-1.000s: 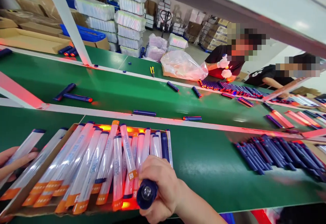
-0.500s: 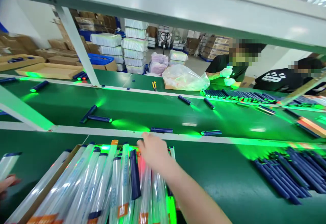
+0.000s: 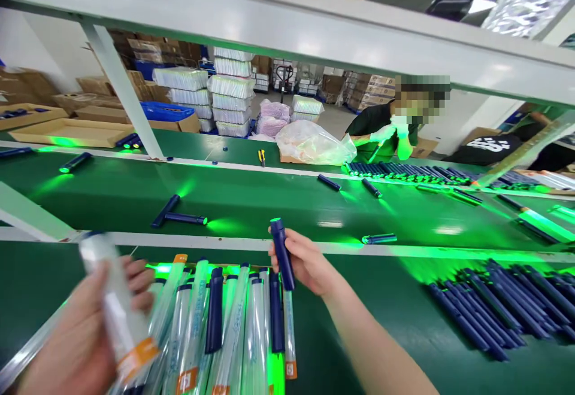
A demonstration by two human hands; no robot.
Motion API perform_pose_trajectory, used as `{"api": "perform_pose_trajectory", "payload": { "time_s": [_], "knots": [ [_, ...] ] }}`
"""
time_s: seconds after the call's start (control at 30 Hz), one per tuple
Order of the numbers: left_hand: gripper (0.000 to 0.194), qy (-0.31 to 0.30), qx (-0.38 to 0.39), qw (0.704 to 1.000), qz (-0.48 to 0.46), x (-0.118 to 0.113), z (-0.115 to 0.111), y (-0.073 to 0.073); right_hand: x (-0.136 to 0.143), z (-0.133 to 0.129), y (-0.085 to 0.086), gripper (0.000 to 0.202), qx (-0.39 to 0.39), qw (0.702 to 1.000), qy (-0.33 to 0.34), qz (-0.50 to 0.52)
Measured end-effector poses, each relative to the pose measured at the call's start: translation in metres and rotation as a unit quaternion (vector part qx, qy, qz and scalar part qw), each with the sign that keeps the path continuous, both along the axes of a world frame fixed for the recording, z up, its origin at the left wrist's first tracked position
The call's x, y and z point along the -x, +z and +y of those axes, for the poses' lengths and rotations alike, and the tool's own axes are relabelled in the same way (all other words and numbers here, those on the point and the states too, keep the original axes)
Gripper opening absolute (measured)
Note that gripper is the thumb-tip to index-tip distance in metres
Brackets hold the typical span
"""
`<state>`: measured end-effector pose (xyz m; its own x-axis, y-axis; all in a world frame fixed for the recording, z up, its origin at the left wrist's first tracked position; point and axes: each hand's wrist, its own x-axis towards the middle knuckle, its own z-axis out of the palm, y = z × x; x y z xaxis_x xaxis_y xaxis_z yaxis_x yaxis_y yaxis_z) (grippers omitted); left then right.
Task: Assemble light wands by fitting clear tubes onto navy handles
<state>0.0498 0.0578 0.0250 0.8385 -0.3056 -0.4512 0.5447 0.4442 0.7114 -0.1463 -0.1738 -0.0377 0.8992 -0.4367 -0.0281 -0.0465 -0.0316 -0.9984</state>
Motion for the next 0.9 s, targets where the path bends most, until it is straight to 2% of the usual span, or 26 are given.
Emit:
{"api": "perform_pose_trajectory", "payload": {
  "time_s": [0.07, 0.13, 0.2, 0.27, 0.37, 0.5, 0.6, 0.7, 0.8, 0.9],
  "knots": [
    [0.010, -0.057, 0.087, 0.994, 0.014, 0.027, -0.025, 0.004, 0.017, 0.043, 0.003, 0.043, -0.154, 0.986, -0.002, -0.067],
    [0.017, -0.077, 0.141, 0.986, 0.036, 0.045, -0.051, 0.004, 0.032, 0.083, 0.005, 0.032, -0.305, 0.946, 0.017, -0.104],
    [0.024, -0.097, 0.160, 0.980, 0.061, 0.056, -0.070, 0.000, 0.047, 0.116, 0.004, 0.029, -0.375, 0.921, 0.046, -0.098],
    [0.028, -0.106, 0.173, 0.977, 0.067, 0.064, -0.078, -0.006, 0.061, 0.141, 0.002, 0.029, -0.401, 0.910, 0.051, -0.090],
    [0.026, -0.104, 0.192, 0.974, 0.061, 0.075, -0.077, -0.014, 0.073, 0.163, -0.005, 0.034, -0.414, 0.906, 0.035, -0.080],
    [0.026, -0.110, 0.211, 0.970, 0.042, 0.087, -0.071, -0.021, 0.080, 0.175, -0.021, 0.047, -0.356, 0.933, -0.045, 0.025],
    [0.032, -0.127, 0.216, 0.968, 0.028, 0.091, -0.068, -0.023, 0.087, 0.180, -0.033, 0.064, -0.332, 0.935, -0.087, 0.093],
    [0.031, -0.176, 0.251, 0.951, 0.031, 0.092, -0.065, -0.022, 0.091, 0.187, -0.038, 0.075, -0.323, 0.938, -0.067, 0.109],
    [0.029, -0.207, 0.301, 0.930, 0.033, 0.089, -0.062, -0.020, 0.085, 0.195, -0.034, 0.079, -0.374, 0.924, -0.027, 0.076],
    [0.029, -0.226, 0.285, 0.931, 0.039, 0.082, -0.057, -0.016, 0.074, 0.200, -0.028, 0.083, -0.406, 0.911, -0.046, 0.052]
  ]
}}
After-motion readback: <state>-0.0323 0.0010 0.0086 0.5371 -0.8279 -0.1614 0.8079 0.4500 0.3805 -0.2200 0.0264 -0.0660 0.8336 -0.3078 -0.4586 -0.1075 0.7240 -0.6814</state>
